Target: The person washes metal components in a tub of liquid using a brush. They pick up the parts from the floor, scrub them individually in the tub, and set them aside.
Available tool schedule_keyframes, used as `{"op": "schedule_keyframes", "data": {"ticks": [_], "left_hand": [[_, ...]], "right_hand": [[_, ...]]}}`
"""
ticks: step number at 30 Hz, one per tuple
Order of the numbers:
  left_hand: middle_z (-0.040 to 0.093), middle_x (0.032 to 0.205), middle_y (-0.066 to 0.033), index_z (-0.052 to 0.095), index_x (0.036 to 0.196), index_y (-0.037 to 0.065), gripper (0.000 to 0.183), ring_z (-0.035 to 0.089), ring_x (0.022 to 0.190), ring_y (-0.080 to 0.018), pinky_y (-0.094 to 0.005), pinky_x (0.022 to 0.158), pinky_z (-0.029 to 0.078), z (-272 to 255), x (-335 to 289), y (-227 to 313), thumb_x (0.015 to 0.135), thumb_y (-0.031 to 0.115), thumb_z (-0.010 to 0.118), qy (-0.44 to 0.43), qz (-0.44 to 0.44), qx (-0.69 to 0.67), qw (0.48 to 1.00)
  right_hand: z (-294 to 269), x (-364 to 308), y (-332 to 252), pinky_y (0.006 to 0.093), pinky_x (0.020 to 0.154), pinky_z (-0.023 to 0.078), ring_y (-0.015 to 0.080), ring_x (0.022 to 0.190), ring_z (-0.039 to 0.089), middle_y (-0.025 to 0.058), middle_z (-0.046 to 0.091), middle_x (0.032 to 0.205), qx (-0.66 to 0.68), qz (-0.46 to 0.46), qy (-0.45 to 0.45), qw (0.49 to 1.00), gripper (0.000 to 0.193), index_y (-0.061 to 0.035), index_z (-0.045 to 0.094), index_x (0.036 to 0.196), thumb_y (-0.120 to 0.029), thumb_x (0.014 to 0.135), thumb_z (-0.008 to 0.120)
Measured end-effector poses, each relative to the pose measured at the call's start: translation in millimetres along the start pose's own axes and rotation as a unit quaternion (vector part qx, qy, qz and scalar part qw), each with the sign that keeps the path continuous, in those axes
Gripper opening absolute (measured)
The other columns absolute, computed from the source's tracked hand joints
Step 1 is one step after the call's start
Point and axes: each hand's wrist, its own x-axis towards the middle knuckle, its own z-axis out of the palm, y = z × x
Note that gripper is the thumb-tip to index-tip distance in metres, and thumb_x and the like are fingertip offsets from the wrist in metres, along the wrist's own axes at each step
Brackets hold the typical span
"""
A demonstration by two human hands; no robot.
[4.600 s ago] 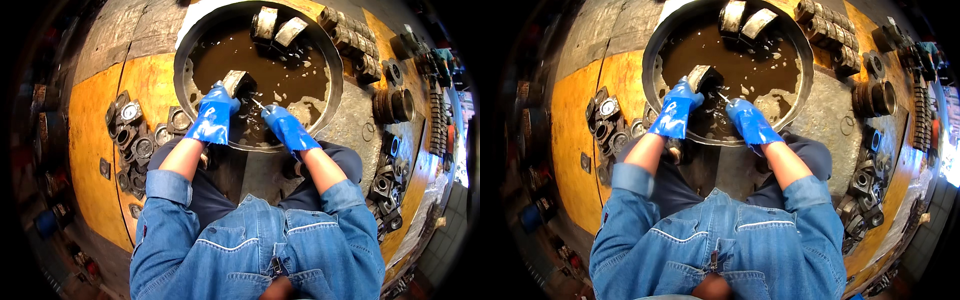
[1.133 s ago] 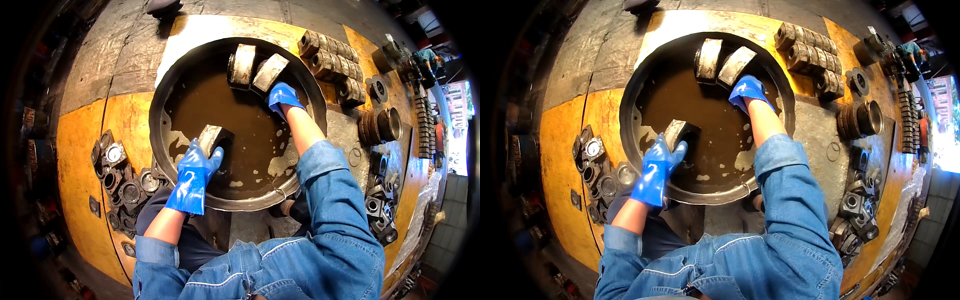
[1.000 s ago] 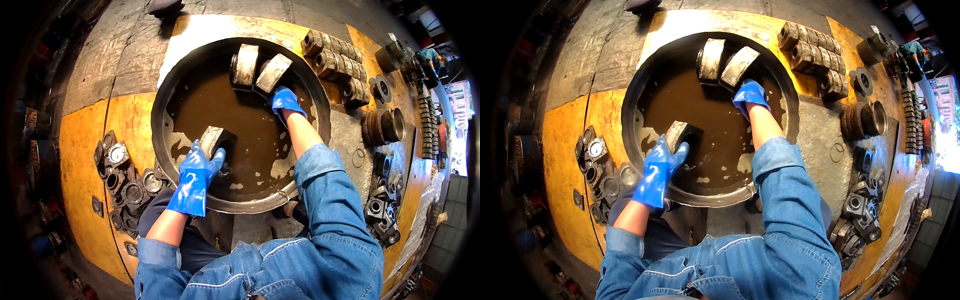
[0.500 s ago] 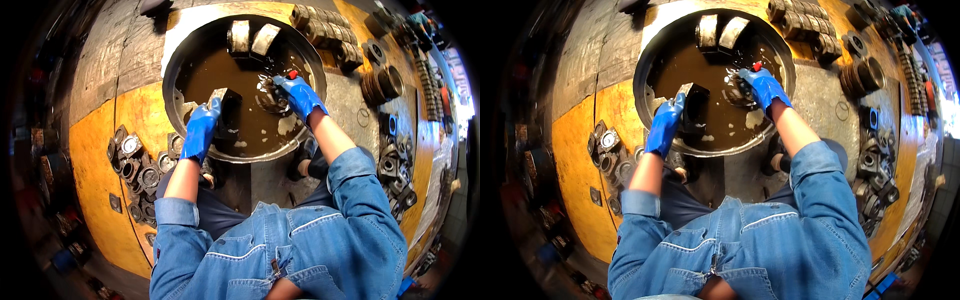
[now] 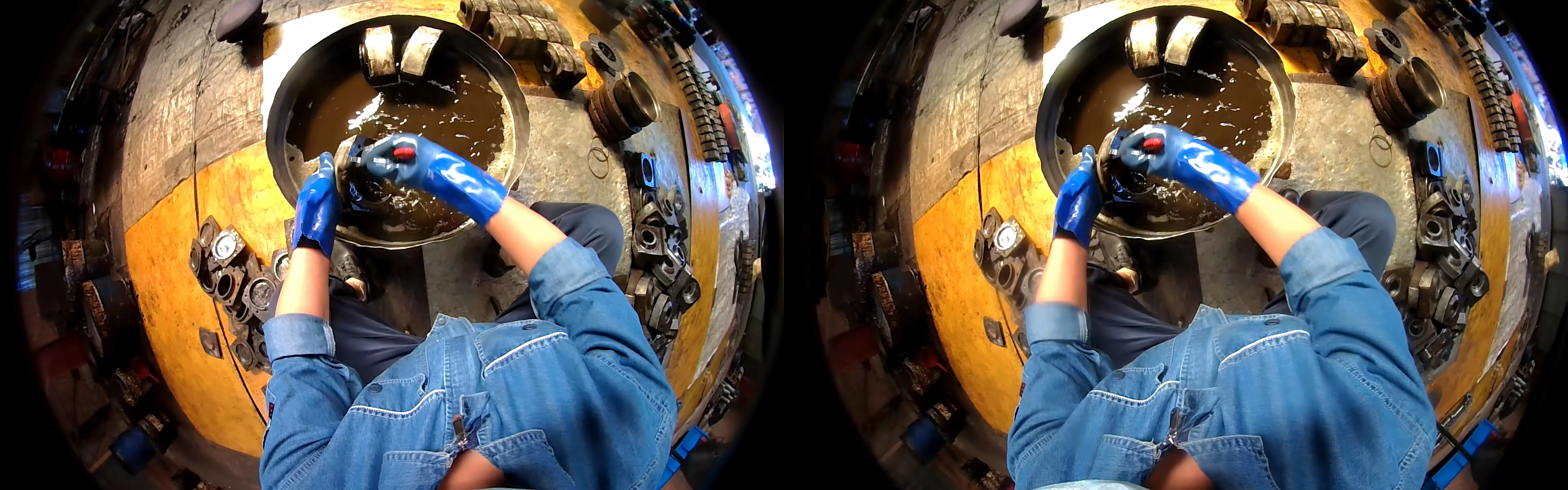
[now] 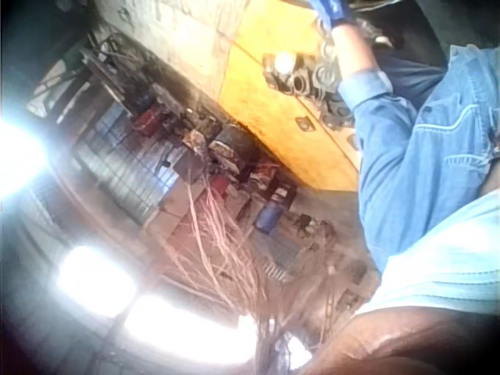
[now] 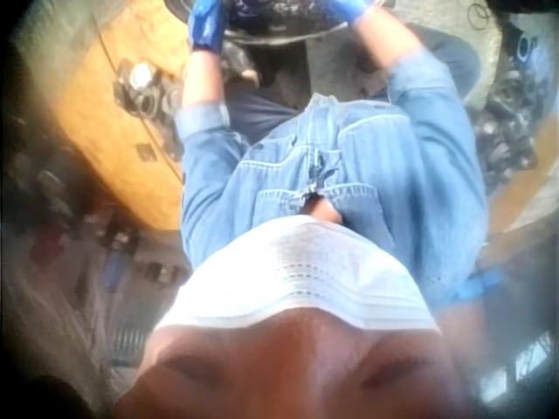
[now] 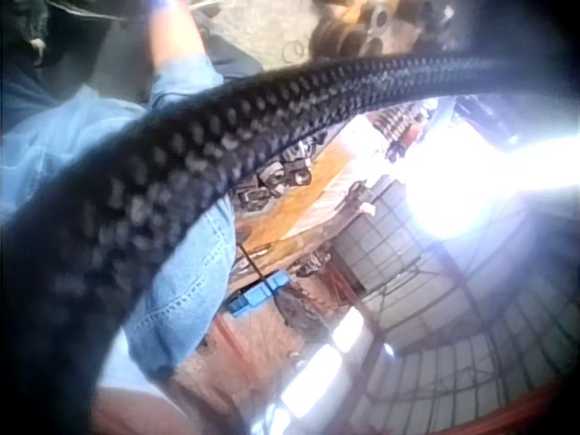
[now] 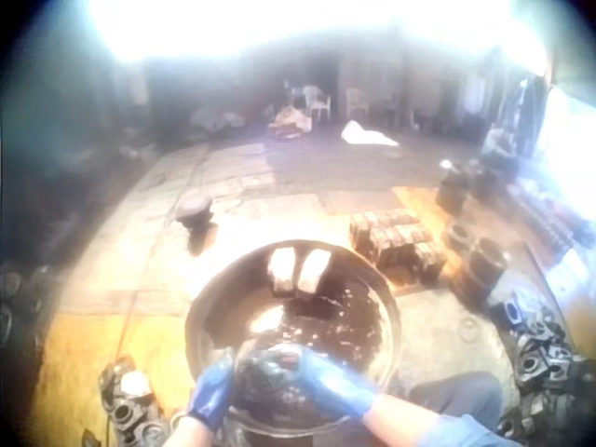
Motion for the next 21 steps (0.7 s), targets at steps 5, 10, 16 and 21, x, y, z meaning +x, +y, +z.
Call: {"op": "schedule_keyframes", "data": {"ticks": [5,10,16,21], "left_hand": [[0.069,0.115,-0.0386,0.05,0.146,-0.009,0.043,0.071,0.109,-0.0491,-0.052,0.089,0.058,6,8,-25,0.104,-0.004,0.047,0.022,0.147,0.144,0.978],[0.07,0.137,-0.0274,0.066,0.135,-0.009,0.072,0.065,0.13,-0.0317,-0.0375,0.111,0.045,4,2,2,0.115,0.054,0.038,0.011,0.008,0.044,0.999],[0.071,0.117,-0.0335,0.059,0.133,-0.009,0.057,0.068,0.11,-0.046,-0.0481,0.096,0.052,3,-2,-3,0.119,0.036,0.027,0.015,0.051,0.058,0.997],[0.071,0.115,-0.0314,0.061,0.129,-0.008,0.058,0.068,0.103,-0.0464,-0.0496,0.09,0.052,-2,-8,28,0.119,0.038,0.028,-0.024,-0.018,0.042,0.999]], "right_hand": [[-23,27,27,0.0282,0.082,0.058,0.0103,0.091,0.069,0.0015,0.078,0.1,0.06,0.103,0.117,0.986,0.019,-0.003,0.079,0.11,-0.014,0.095,0.08],[-27,5,29,0.0308,0.083,0.059,0.0138,0.091,0.071,0.007,0.079,0.101,0.238,0.06,0.062,0.967,0.025,-0.0016,0.08,0.114,-0.017,0.095,0.082],[-20,26,8,0.028,0.09,0.058,0.0103,0.095,0.069,0.0051,0.079,0.104,0.065,0.056,-0.045,0.995,0.022,-0.0036,0.08,0.112,-0.015,0.094,0.082],[-24,27,31,0.0266,0.063,0.046,0.0083,0.072,0.061,-0.0013,0.072,0.081,0.163,0.146,0.18,0.959,0.019,-0.0097,0.077,0.091,-0.025,0.099,0.071]]}}
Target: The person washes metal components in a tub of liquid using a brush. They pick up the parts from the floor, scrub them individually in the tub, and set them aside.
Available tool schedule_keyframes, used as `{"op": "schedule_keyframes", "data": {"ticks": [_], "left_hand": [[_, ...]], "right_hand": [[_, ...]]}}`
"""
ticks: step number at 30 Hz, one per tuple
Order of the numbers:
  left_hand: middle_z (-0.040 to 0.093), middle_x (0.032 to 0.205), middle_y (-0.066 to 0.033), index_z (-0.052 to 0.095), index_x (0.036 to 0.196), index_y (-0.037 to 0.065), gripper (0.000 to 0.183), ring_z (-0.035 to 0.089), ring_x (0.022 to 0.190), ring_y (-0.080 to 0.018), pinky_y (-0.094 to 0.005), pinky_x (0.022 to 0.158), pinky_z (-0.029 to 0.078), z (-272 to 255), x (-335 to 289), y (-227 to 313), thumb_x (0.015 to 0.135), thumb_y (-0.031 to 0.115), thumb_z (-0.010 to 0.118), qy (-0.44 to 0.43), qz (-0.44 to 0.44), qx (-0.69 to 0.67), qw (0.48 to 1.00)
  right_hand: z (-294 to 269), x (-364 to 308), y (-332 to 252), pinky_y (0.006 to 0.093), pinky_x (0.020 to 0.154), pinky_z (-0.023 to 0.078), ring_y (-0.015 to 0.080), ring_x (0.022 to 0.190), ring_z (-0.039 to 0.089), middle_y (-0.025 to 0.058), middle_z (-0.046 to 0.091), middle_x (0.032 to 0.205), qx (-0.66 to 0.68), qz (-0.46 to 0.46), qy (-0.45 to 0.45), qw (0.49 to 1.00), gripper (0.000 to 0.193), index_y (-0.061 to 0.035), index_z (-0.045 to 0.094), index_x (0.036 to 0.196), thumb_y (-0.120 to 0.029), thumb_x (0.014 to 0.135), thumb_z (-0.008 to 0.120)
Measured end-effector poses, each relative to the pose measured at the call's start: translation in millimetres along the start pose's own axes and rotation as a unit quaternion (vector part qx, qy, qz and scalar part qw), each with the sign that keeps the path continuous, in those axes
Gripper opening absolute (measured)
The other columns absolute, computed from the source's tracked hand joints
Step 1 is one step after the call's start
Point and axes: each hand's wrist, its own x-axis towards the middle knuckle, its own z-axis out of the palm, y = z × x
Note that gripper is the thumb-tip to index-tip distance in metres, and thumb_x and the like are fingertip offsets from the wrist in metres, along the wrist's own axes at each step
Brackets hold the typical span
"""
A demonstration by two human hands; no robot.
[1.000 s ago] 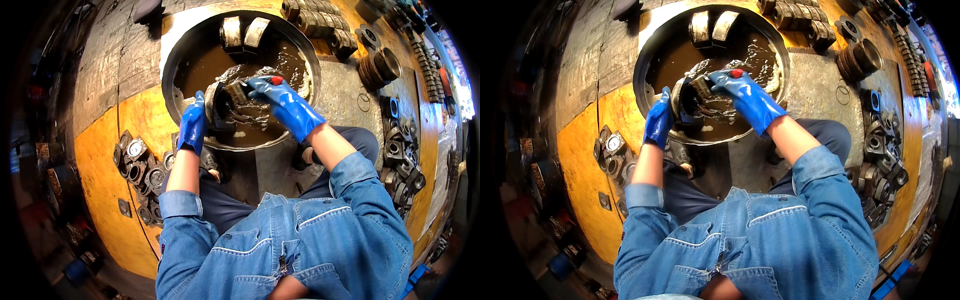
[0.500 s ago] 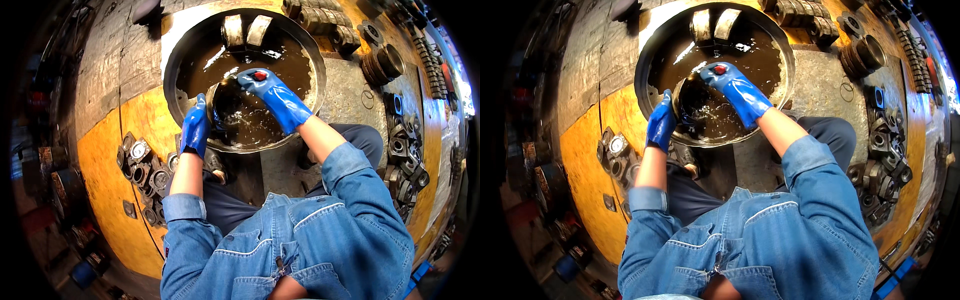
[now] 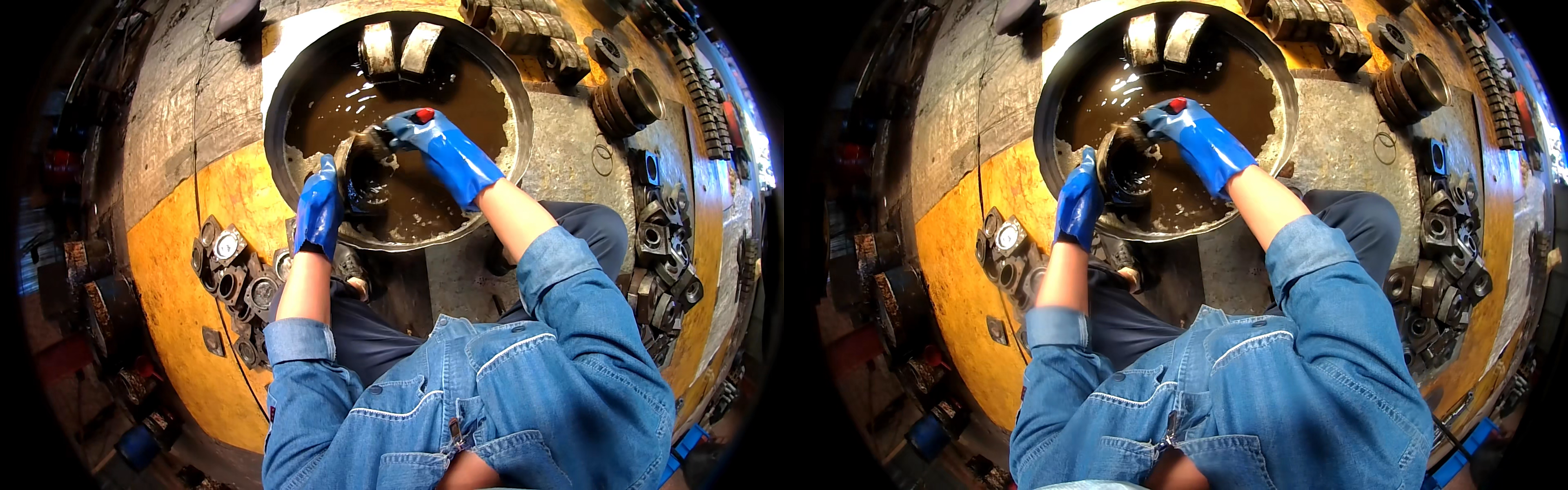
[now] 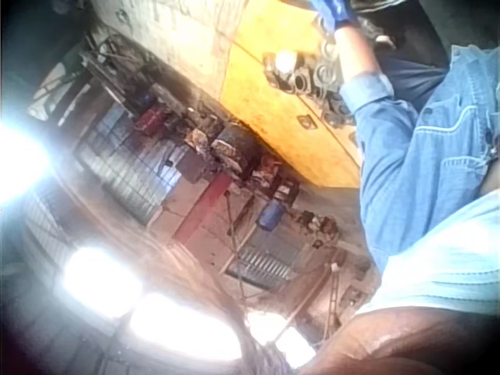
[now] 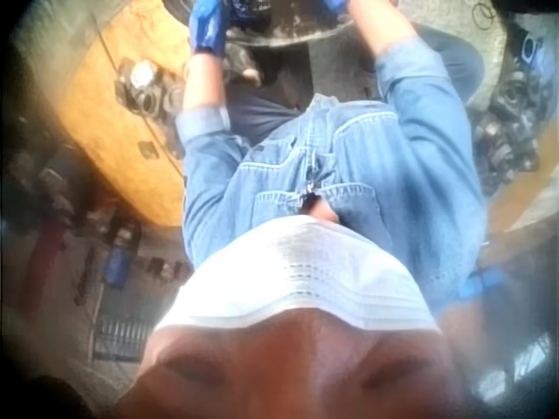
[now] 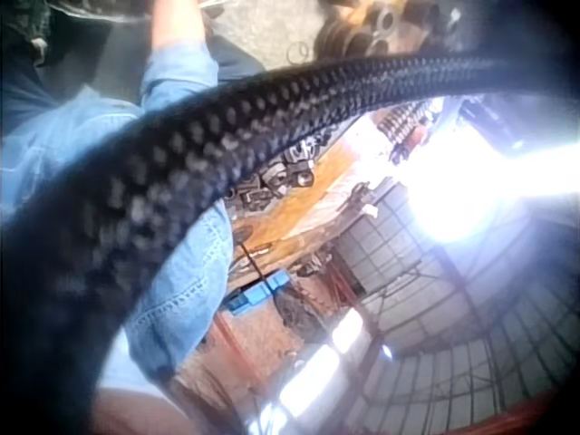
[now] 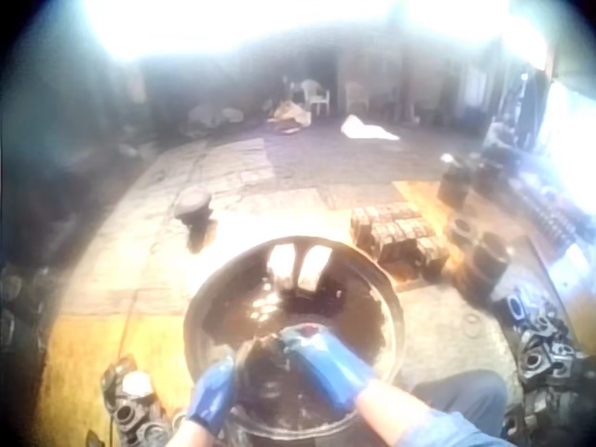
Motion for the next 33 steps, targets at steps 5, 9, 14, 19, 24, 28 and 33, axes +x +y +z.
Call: {"op": "schedule_keyframes", "data": {"ticks": [5,9,14,19,24,28,33], "left_hand": [[0.071,0.111,-0.0321,0.063,0.122,-0.011,0.062,0.067,0.102,-0.0476,-0.0514,0.09,0.05,5,7,-25,0.118,0.041,0.03,0.023,0.036,0.038,0.998],[0.071,0.107,-0.0336,0.066,0.115,-0.012,0.065,0.068,0.101,-0.0475,-0.0518,0.091,0.049,6,0,-8,0.118,0.043,0.031,0.043,0.039,-0.011,0.998],[0.071,0.106,-0.0348,0.067,0.111,-0.012,0.068,0.068,0.101,-0.0474,-0.0514,0.091,0.05,0,-6,14,0.117,0.046,0.031,0.037,-0.058,-0.09,0.994],[0.074,0.116,-0.0271,0.068,0.122,-0.01,0.071,0.07,0.108,-0.0354,-0.0429,0.097,0.051,3,8,-11,0.115,0.052,0.036,0.017,-0.021,-0.057,0.998],[0.076,0.117,-0.0233,0.068,0.127,-0.009,0.068,0.071,0.105,-0.0293,-0.0413,0.096,0.053,5,5,-8,0.115,0.051,0.038,-0.008,-0.072,-0.209,0.975],[0.072,0.089,-0.0209,0.071,0.103,-0.009,0.075,0.065,0.081,-0.0283,-0.0422,0.076,0.051,5,2,7,0.113,0.057,0.038,0.012,-0.059,-0.143,0.988],[0.074,0.095,-0.0251,0.069,0.107,-0.012,0.074,0.067,0.086,-0.0325,-0.0446,0.083,0.051,3,-1,-5,0.114,0.054,0.037,0.037,0.013,-0.064,0.997]], "right_hand": [[-32,-32,16,0.0264,0.066,0.051,0.0112,0.076,0.068,0.0006,0.075,0.088,0.089,0.053,0.095,0.99,0.027,-0.0071,0.075,0.108,-0.033,0.1,0.075],[-39,-36,29,0.0298,0.079,0.057,0.0147,0.09,0.071,0.0042,0.073,0.106,0.152,0.065,0.132,0.977,0.026,-0.0051,0.069,0.121,-0.027,0.107,0.067],[-12,-44,8,0.0334,0.094,0.059,0.0205,0.104,0.073,0.0094,0.071,0.126,0.229,0.026,0.044,0.972,0.034,-0.0053,0.06,0.138,-0.028,0.114,0.051],[29,-34,14,0.0324,0.094,0.06,0.0193,0.105,0.072,0.0088,0.071,0.128,0.292,0.07,0.019,0.954,0.036,-0.005,0.06,0.14,-0.026,0.115,0.044],[44,-86,8,0.0247,0.074,0.051,0.0113,0.09,0.072,0.0027,0.077,0.099,0.121,0.063,-0.026,0.99,0.038,-0.0035,0.075,0.123,-0.036,0.108,0.063],[26,-95,37,0.0274,0.083,0.057,0.0159,0.095,0.075,0.0106,0.079,0.105,-0.065,0.048,-0.079,0.994,0.048,-0.0011,0.069,0.136,-0.039,0.108,0.064],[6,-92,8,0.0334,0.062,0.048,0.0093,0.066,0.054,0.0018,0.063,0.069,-0.346,0.026,-0.126,0.929,0.034,-0.0038,0.067,0.079,-0.03,0.1,0.061]]}}
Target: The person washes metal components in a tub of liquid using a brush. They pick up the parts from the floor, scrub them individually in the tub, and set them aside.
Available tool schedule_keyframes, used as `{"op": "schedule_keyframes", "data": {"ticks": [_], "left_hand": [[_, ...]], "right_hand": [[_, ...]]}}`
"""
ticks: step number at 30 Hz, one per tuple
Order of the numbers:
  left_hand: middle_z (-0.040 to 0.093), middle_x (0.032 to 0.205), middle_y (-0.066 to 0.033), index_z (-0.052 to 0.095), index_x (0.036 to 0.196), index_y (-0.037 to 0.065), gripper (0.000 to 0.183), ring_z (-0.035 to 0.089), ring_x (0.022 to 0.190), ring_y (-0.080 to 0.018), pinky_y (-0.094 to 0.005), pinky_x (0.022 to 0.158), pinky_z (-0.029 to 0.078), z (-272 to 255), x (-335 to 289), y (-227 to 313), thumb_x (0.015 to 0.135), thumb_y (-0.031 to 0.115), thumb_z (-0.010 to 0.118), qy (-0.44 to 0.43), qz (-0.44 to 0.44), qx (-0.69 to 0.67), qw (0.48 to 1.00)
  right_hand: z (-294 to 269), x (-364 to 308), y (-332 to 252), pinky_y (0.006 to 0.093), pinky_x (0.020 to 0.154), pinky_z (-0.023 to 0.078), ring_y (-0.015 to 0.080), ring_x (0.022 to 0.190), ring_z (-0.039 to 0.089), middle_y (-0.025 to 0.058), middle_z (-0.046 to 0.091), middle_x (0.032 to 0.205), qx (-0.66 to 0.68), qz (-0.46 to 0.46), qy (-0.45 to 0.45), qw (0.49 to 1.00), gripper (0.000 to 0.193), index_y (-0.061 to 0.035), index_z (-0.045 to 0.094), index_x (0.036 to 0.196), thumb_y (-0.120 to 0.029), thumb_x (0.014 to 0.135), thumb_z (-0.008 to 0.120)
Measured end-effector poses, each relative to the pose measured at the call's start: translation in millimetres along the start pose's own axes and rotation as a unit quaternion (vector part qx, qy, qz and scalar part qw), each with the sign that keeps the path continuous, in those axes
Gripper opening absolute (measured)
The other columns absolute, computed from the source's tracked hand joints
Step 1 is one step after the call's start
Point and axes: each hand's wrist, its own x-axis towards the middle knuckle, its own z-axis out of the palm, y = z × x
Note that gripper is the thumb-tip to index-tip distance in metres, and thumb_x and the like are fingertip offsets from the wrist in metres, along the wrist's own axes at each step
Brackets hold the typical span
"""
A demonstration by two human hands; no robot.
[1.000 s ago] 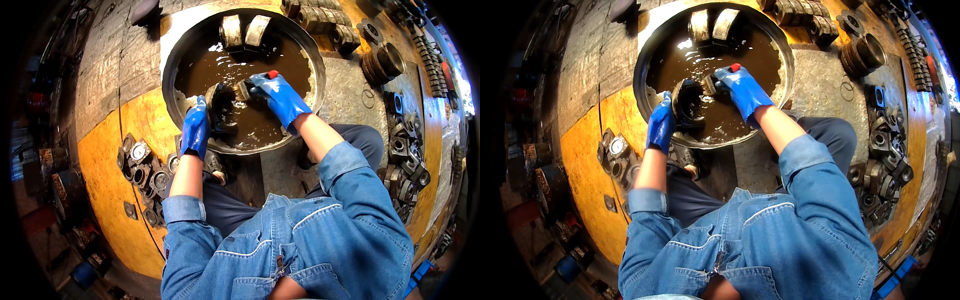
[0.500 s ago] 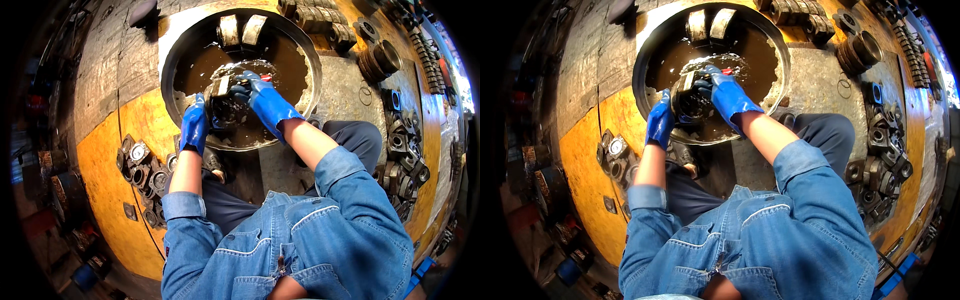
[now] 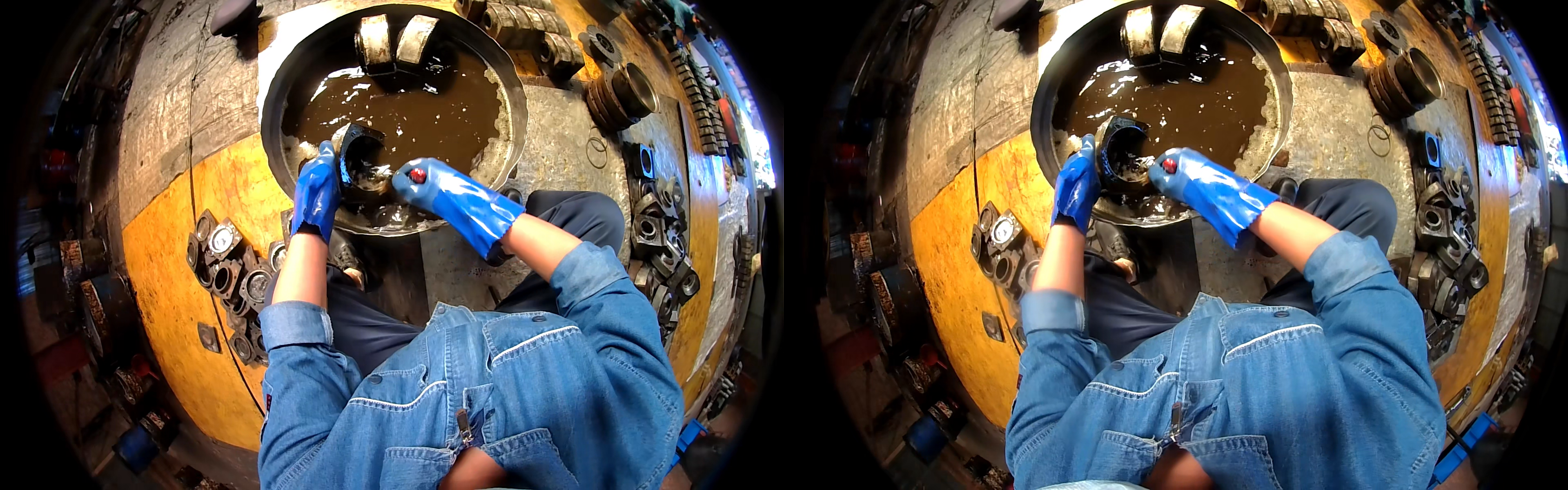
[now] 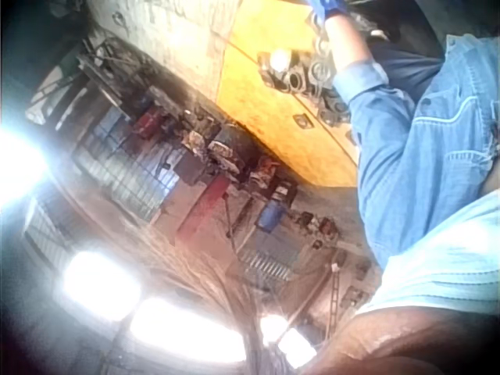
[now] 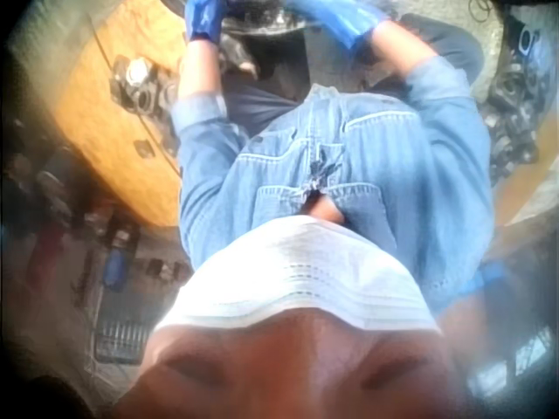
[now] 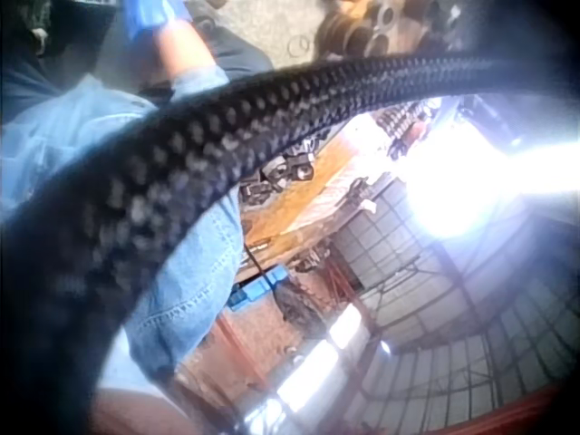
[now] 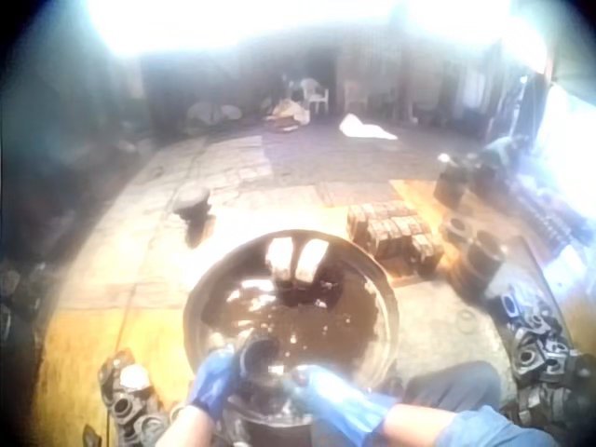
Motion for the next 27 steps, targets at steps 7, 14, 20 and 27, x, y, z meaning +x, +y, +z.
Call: {"op": "schedule_keyframes", "data": {"ticks": [7,14,20,27], "left_hand": [[0.075,0.102,-0.0276,0.07,0.113,-0.011,0.071,0.068,0.091,-0.0346,-0.0455,0.086,0.051,2,-1,16,0.114,0.052,0.038,-0.007,-0.048,0.001,0.999],[0.074,0.102,-0.0289,0.069,0.111,-0.01,0.067,0.069,0.091,-0.0345,-0.0442,0.088,0.052,7,7,-4,0.113,0.05,0.039,-0.01,-0.079,-0.09,0.993],[0.077,0.118,-0.0192,0.07,0.127,-0.01,0.064,0.069,0.106,-0.0236,-0.0364,0.096,0.051,2,4,9,0.111,0.048,0.05,-0.064,-0.057,-0.118,0.989],[0.076,0.117,-0.0247,0.071,0.126,-0.008,0.065,0.07,0.108,-0.0282,-0.0396,0.096,0.051,-3,2,13,0.109,0.051,0.052,-0.059,-0.06,-0.04,0.996]], "right_hand": [[1,8,-38,0.0287,0.084,0.06,0.0135,0.092,0.073,0.0061,0.076,0.112,0.497,0.025,0.066,0.865,0.039,-0.0019,0.072,0.129,-0.034,0.108,0.064],[19,-7,-3,0.0349,0.073,0.054,0.0162,0.079,0.07,0.0078,0.076,0.088,0.205,0.024,0.054,0.977,0.035,-0.0055,0.076,0.108,-0.037,0.104,0.062],[-3,33,37,0.0309,0.063,0.049,0.0086,0.069,0.055,0.0,0.064,0.072,0.093,0.044,0.09,0.991,0.024,-0.0024,0.072,0.086,-0.024,0.097,0.067],[-30,77,24,0.0295,0.072,0.053,0.0083,0.074,0.059,-0.0014,0.068,0.077,0.211,-0.032,0.235,0.948,0.027,-0.004,0.076,0.093,-0.03,0.097,0.07]]}}
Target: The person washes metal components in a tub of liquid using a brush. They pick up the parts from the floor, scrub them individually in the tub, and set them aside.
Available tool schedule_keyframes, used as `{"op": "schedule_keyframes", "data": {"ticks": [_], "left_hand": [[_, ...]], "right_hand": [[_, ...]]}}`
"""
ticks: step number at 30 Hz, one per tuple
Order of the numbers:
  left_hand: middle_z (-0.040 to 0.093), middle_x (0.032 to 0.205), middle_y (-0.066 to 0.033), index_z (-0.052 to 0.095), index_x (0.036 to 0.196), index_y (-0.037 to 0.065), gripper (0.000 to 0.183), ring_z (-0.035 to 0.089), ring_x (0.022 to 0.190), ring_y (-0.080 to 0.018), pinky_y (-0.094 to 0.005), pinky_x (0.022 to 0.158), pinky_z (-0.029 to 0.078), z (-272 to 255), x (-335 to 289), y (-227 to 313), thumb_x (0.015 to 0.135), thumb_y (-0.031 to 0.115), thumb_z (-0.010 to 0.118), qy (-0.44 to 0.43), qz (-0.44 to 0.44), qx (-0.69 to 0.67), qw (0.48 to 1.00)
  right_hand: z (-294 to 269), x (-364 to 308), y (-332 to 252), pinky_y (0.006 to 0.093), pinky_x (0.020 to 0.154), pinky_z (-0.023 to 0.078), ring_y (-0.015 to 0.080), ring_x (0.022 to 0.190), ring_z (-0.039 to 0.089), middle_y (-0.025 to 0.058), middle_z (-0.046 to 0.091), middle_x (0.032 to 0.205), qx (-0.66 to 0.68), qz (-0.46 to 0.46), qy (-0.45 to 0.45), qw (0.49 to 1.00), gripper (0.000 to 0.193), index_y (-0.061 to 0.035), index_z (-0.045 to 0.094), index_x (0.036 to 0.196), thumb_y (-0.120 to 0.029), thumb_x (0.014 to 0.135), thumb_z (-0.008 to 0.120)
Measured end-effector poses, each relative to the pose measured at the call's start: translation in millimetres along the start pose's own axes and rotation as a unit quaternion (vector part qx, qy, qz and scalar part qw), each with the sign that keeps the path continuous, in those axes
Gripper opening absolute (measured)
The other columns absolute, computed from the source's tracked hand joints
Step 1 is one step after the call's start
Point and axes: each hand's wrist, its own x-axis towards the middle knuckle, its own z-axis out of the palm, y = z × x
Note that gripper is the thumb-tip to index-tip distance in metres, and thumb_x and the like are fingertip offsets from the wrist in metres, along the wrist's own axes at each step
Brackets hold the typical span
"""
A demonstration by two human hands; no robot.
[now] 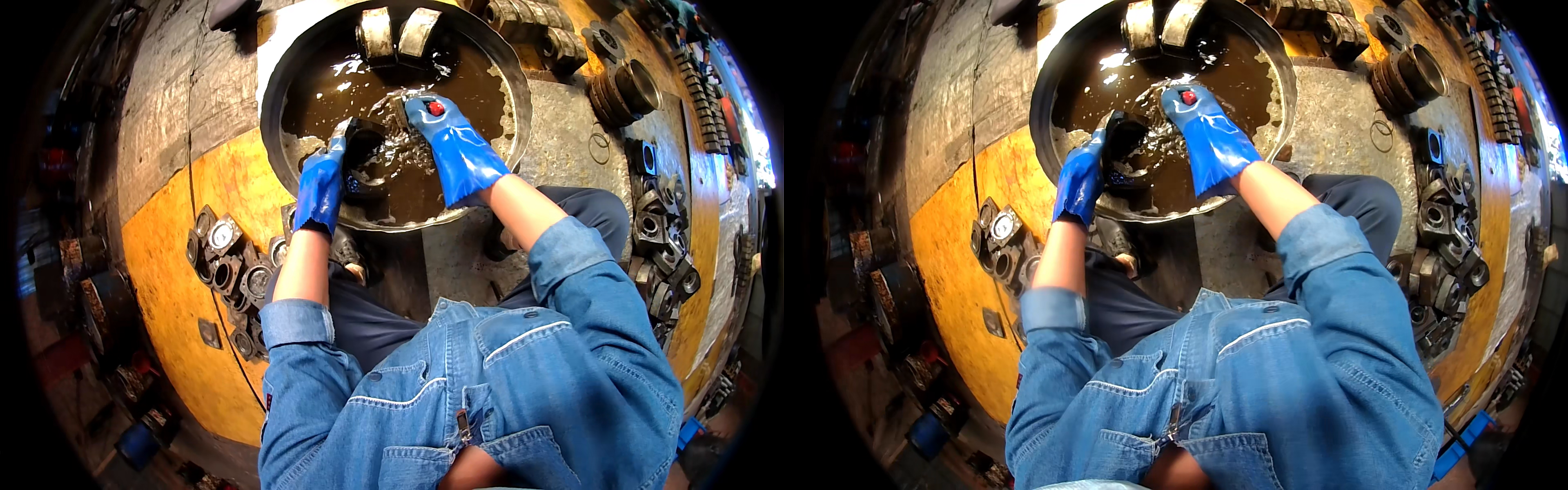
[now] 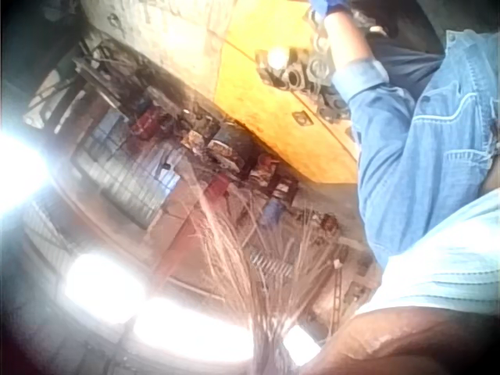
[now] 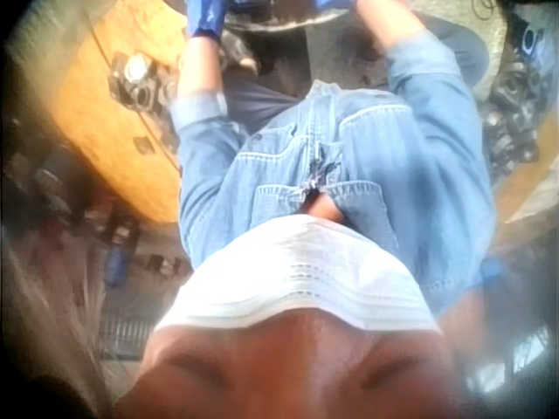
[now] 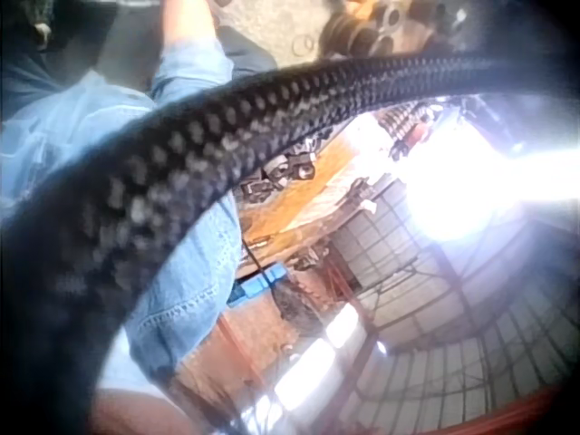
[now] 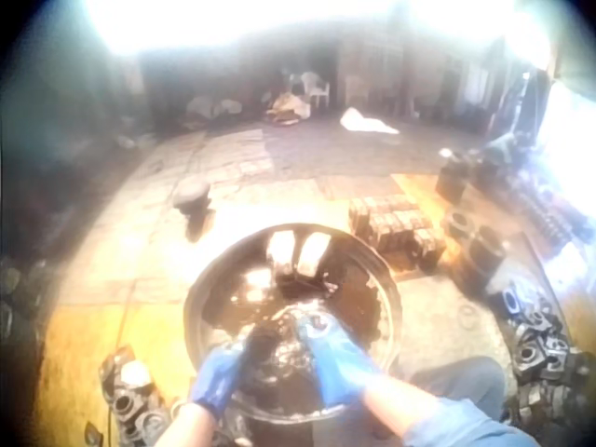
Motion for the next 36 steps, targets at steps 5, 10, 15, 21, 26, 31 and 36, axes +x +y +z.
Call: {"op": "schedule_keyframes", "data": {"ticks": [5,10,15,21,26,31,36], "left_hand": [[0.076,0.112,-0.0274,0.073,0.119,-0.008,0.065,0.071,0.106,-0.0369,-0.0438,0.095,0.052,7,8,-16,0.108,0.052,0.051,0.026,0.061,0.064,0.996],[0.072,0.113,-0.0366,0.072,0.114,-0.009,0.063,0.069,0.11,-0.048,-0.0503,0.096,0.051,13,17,-16,0.108,0.05,0.052,0.038,-0.003,0.051,0.998],[0.075,0.108,-0.031,0.07,0.119,-0.011,0.065,0.072,0.104,-0.0399,-0.0456,0.094,0.052,8,21,-21,0.108,0.05,0.053,0.026,-0.023,0.043,0.998],[0.075,0.108,-0.028,0.069,0.13,-0.007,0.049,0.07,0.1,-0.0358,-0.0423,0.09,0.054,6,1,-19,0.11,0.035,0.055,0.047,0.084,-0.029,0.995],[0.072,0.121,-0.0312,0.059,0.148,0.005,0.041,0.07,0.114,-0.0448,-0.0476,0.094,0.056,-1,-3,-30,0.108,0.003,0.05,0.077,0.185,0.286,0.937],[0.071,0.133,-0.0246,0.059,0.15,0.008,0.046,0.069,0.121,-0.0418,-0.0435,0.1,0.056,3,3,-28,0.104,-0.001,0.056,0.07,0.138,0.321,0.935],[0.071,0.136,-0.0201,0.059,0.149,0.001,0.042,0.07,0.119,-0.0304,-0.038,0.103,0.055,2,-6,-28,0.108,0.002,0.055,0.06,0.139,0.262,0.953]], "right_hand": [[7,-10,20,0.0312,0.071,0.05,0.0072,0.075,0.053,-0.0038,0.064,0.081,0.026,-0.013,0.013,0.999,0.025,-0.0039,0.073,0.093,-0.028,0.099,0.068],[-8,-28,29,0.0331,0.071,0.05,0.0113,0.073,0.055,0.0025,0.063,0.076,-0.08,0.07,-0.089,0.99,0.023,-0.0058,0.07,0.091,-0.026,0.099,0.064],[-24,-80,-15,0.0319,0.075,0.049,0.0121,0.078,0.06,0.0023,0.067,0.081,0.034,0.139,-0.165,0.976,0.027,-0.0049,0.073,0.094,-0.028,0.103,0.064],[-5,-56,5,0.0342,0.083,0.062,0.0194,0.096,0.075,0.0081,0.075,0.109,0.325,0.149,-0.131,0.925,0.022,-0.0077,0.07,0.122,-0.023,0.109,0.061],[42,-50,59,0.044,0.101,0.062,0.0349,0.124,0.068,0.0123,0.061,0.134,0.566,0.299,-0.037,0.767,0.027,-0.0126,0.054,0.141,-0.015,0.115,0.05],[105,-20,74,0.0441,0.08,0.063,0.03,0.1,0.074,0.0157,0.069,0.115,0.628,0.398,0.149,0.652,0.028,-0.0089,0.059,0.128,-0.03,0.11,0.059],[87,-23,41,0.0314,0.075,0.063,0.0223,0.097,0.077,0.0121,0.075,0.108,0.554,0.342,0.004,0.76,0.029,-0.0031,0.066,0.125,-0.018,0.112,0.045]]}}
